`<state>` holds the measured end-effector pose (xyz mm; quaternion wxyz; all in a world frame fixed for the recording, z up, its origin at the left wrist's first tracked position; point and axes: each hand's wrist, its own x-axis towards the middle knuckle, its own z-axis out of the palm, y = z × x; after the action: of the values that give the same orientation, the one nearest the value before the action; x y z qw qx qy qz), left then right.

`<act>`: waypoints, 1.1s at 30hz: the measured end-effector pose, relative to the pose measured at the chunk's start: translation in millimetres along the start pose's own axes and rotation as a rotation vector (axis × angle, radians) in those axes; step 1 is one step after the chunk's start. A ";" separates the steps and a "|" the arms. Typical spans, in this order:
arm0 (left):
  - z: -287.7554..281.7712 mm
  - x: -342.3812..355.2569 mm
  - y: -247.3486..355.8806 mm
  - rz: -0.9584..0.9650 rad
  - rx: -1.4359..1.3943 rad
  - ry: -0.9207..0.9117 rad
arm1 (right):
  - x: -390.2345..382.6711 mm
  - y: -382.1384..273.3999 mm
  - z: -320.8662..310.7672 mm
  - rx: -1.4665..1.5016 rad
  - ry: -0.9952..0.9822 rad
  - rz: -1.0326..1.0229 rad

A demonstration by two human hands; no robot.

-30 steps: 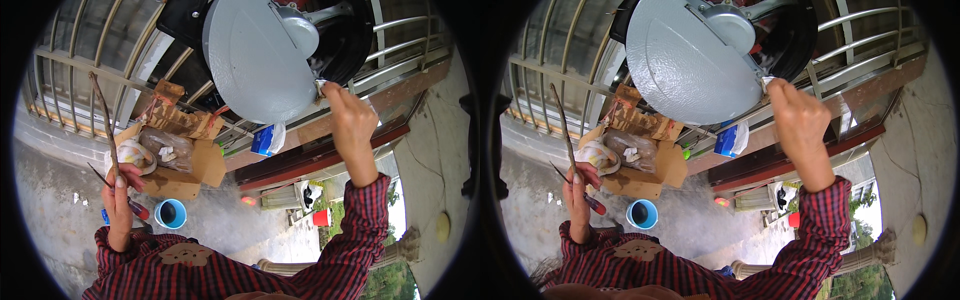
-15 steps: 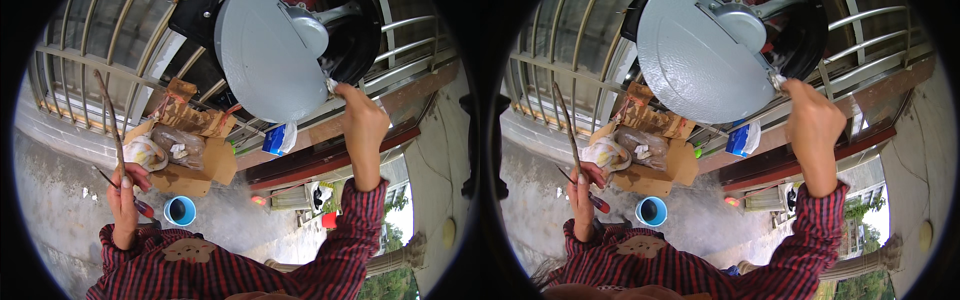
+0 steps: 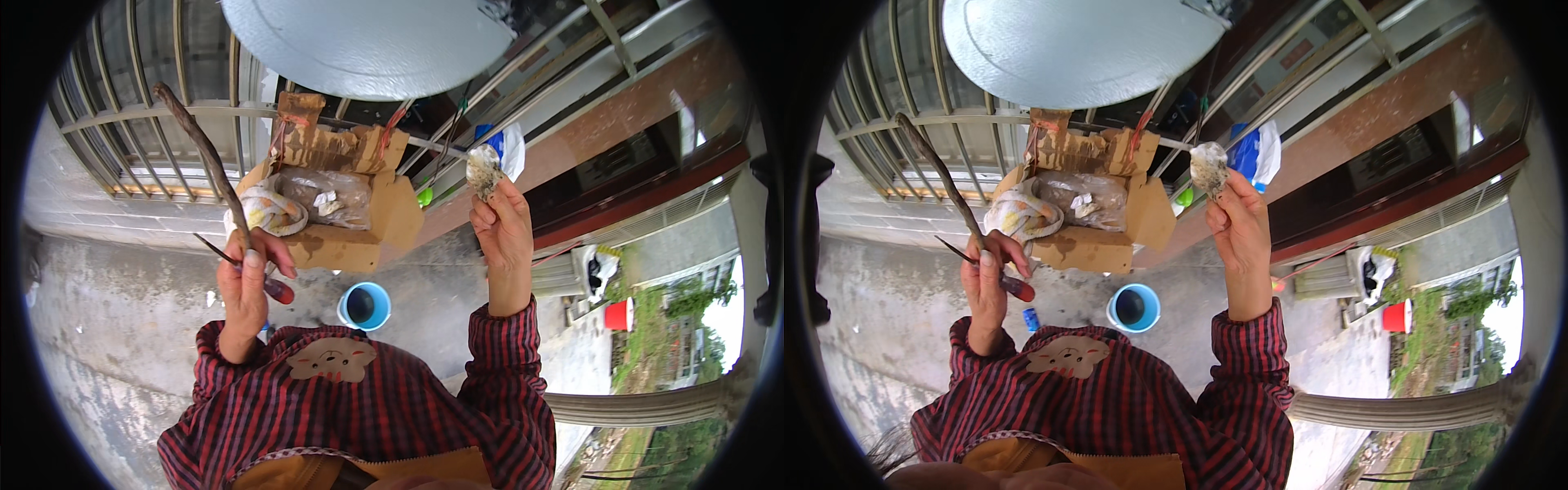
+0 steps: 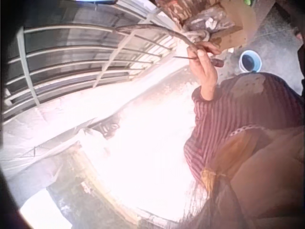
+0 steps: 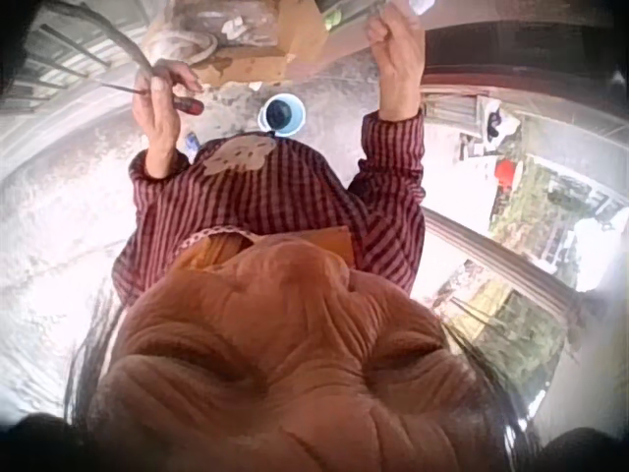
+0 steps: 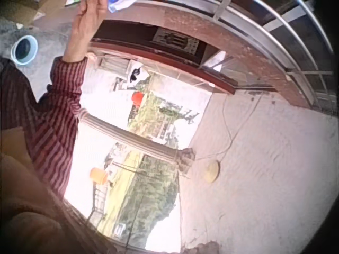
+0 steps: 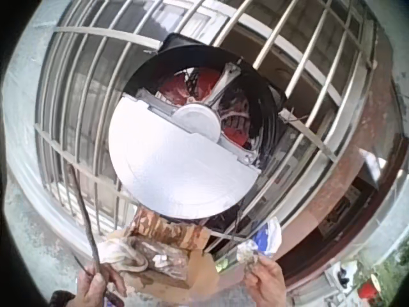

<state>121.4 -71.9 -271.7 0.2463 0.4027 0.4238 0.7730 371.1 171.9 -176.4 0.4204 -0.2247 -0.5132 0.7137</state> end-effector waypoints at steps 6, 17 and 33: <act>16.0 -6.3 0.9 0.148 0.067 -0.057 | -28.6 48.3 -55.7 -0.286 0.159 -0.048; 1.1 -27.4 -8.3 0.081 0.286 0.053 | -129.4 157.3 -189.5 -0.532 0.407 0.203; 26.0 -51.4 -12.8 -0.402 0.384 -0.137 | -97.0 203.0 -12.0 -0.488 -0.585 0.149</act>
<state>172.0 -90.4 -295.6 0.3421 0.4011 0.6161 0.5852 358.0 73.6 -378.6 0.1377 -0.1417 -0.7484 0.6332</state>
